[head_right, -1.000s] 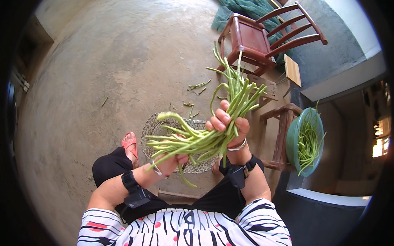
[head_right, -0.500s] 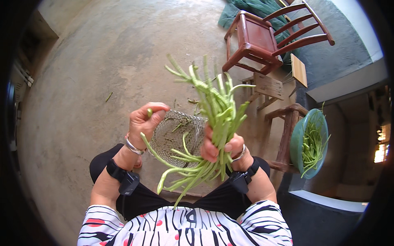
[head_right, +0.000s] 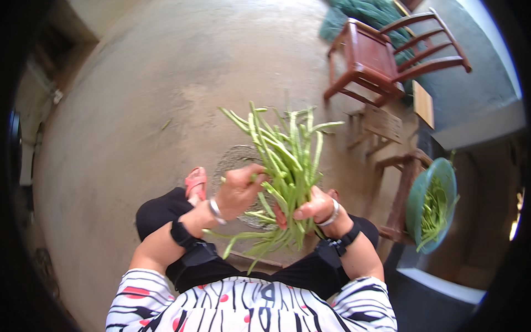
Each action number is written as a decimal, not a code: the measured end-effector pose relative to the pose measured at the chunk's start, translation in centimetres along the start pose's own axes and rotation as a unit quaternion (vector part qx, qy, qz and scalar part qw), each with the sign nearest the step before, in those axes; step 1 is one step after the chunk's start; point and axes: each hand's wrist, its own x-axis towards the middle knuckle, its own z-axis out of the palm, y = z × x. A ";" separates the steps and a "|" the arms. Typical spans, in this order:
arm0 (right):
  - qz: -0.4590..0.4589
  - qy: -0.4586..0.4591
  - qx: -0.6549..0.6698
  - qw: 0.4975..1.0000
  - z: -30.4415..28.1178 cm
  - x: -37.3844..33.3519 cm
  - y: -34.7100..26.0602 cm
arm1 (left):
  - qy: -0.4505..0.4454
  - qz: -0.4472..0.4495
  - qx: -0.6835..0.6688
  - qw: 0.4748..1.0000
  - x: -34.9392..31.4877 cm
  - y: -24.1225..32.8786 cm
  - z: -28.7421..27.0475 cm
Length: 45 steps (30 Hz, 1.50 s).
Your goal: The person breaks long beans into smaller pieces by hand, places them in a bowl, then bags the remaining beans and puts them in the refrigerator.
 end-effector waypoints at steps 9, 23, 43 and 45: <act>-0.013 0.087 -0.099 0.991 0.9 1.6 1.1 | 0.142 -0.277 -0.105 0.944 -0.2 -2.2 3.2; -0.092 0.177 -0.049 0.979 0.0 2.3 0.8 | 0.116 -0.210 -0.230 0.943 2.1 -0.7 -2.9; -0.105 0.247 -0.019 0.963 1.3 4.8 3.9 | 0.159 -0.238 -0.556 0.781 0.4 -1.5 1.8; -0.059 0.275 -0.052 0.958 0.2 4.6 4.5 | 0.111 -0.242 -0.484 0.834 0.3 -2.1 1.8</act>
